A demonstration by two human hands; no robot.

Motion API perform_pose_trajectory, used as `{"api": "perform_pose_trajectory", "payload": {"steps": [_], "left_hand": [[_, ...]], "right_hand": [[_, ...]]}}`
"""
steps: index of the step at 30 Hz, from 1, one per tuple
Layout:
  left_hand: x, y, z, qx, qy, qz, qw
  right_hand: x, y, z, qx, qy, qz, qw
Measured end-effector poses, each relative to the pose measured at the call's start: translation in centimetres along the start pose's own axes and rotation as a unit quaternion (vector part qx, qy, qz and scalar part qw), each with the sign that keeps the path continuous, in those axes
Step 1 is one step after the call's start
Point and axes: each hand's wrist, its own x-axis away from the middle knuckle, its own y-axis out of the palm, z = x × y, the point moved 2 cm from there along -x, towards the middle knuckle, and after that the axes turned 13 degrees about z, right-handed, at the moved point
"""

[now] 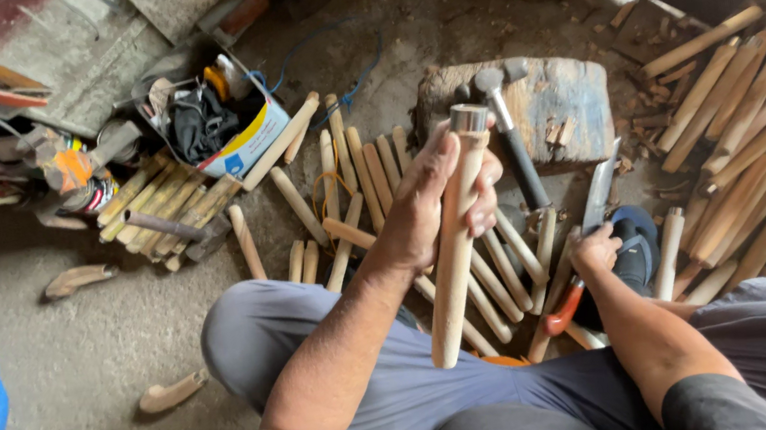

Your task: The person inserts metal ferrules into wooden handles, hammers them into place, and uses a large knife to trim excess wood around the ferrule. The person repeats this process for multiple handles, placing finished pieces aside.

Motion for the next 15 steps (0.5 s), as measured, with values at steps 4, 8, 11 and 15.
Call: {"api": "perform_pose_trajectory", "payload": {"steps": [4,8,11,15], "left_hand": [[0.2,0.1,-0.1,-0.012,-0.012,0.004,1.000],[-0.3,-0.3,-0.3,-0.058,0.013,0.007,0.998],[-0.8,-0.7,0.0,-0.082,0.036,0.009,0.996],[-1.1,-0.5,0.1,-0.096,0.047,-0.002,0.994]], "right_hand": [[-0.3,-0.6,-0.6,-0.018,-0.035,-0.044,0.998],[-0.4,-0.7,-0.6,-0.092,-0.053,-0.023,0.994],[-0.4,-1.2,-1.1,-0.250,0.072,-0.038,0.965],[-1.0,-7.0,-3.9,-0.333,-0.084,0.107,0.933]]}}
